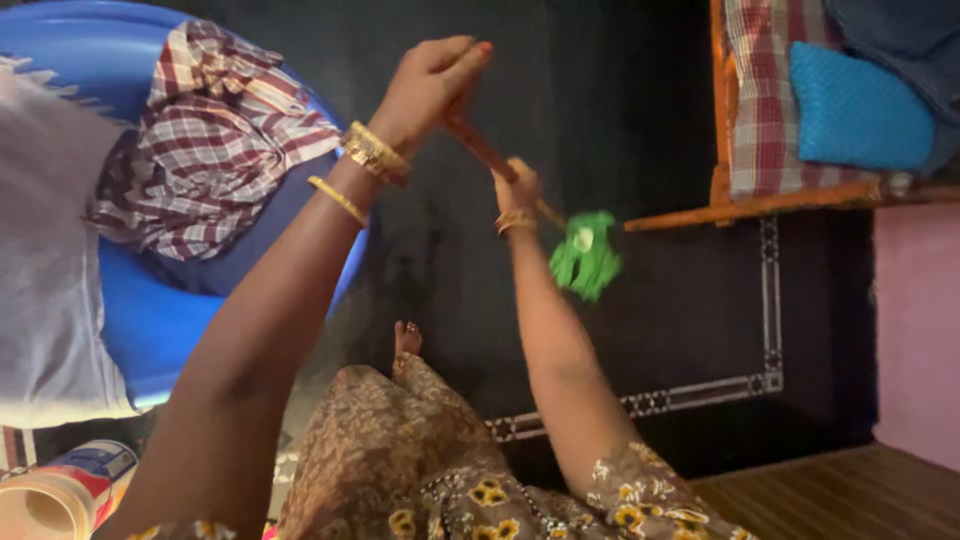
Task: The person mops the floor by hand using a green mop, repeatedly dipping the mop into a white bucket and moving a blue laundry tub aside.
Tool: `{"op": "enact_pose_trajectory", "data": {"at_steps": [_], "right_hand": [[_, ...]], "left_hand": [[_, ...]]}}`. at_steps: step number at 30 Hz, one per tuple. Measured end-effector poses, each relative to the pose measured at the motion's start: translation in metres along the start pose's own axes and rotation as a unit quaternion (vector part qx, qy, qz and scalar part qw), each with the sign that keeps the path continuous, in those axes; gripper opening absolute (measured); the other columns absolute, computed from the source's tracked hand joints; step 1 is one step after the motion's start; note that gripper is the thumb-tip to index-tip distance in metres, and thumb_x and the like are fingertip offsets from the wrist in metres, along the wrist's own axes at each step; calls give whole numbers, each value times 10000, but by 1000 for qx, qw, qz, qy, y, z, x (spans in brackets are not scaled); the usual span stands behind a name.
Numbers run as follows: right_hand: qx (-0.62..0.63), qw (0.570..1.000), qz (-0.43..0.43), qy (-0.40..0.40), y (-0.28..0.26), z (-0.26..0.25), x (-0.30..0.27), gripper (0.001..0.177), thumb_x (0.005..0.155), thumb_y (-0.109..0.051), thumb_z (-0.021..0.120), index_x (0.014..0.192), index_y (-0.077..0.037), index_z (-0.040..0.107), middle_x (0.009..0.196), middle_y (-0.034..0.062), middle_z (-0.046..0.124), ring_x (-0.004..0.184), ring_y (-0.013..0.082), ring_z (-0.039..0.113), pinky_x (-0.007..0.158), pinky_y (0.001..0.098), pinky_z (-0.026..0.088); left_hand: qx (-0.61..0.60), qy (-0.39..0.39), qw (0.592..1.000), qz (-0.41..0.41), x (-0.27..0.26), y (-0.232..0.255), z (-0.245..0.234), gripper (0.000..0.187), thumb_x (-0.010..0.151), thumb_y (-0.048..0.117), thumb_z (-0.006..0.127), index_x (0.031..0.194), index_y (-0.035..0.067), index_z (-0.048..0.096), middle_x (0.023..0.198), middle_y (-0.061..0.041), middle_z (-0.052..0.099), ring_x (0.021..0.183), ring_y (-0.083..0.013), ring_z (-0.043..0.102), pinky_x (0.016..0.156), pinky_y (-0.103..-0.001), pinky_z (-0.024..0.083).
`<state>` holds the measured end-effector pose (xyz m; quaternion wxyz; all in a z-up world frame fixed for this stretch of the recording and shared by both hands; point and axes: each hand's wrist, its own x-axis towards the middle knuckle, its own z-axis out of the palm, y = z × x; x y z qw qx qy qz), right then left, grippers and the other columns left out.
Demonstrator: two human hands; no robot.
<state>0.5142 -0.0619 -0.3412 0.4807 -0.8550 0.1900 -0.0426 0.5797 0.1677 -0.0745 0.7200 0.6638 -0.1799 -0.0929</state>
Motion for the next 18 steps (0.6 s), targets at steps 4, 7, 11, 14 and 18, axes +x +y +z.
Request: {"op": "enact_pose_trajectory", "data": {"at_steps": [4,7,11,14,18], "right_hand": [[-87,970,-195,-117,-14,25,94,170,898,-210,769,875,-51,715,854,135,724,768,227,740,695,414,553],[-52,953,-281,-102,-13,60,122,147,727,-84,786,859,-102,723,872,96,733,795,277,723,716,390,578],[-78,919,-374,-101,-39,121,138,228,680,-60,814,858,-103,678,877,120,672,843,326,659,746,415,532],[-75,920,-349,-159,-65,153,118,196,756,-94,826,834,-98,647,852,119,657,824,314,647,739,415,517],[-19,903,-406,-139,-101,162,81,222,801,-117,834,811,-87,614,811,132,656,821,359,614,735,445,499]], "left_hand": [[7,81,997,-18,-24,-12,-2,414,1067,313,606,748,70,503,607,59,495,553,-34,482,491,-275,367],[108,197,973,44,-43,-25,5,452,1099,247,659,763,15,466,661,2,369,655,-52,329,533,-322,282],[198,244,947,66,-65,-15,-2,385,1065,176,658,771,-5,489,614,-24,373,599,-59,326,507,-322,282],[222,290,928,67,-77,4,-19,384,1060,146,668,753,1,489,610,-29,373,591,-62,332,501,-319,276],[262,314,906,111,-90,36,-57,426,1101,109,669,750,1,454,623,-13,388,606,-70,332,531,-316,275]]}}
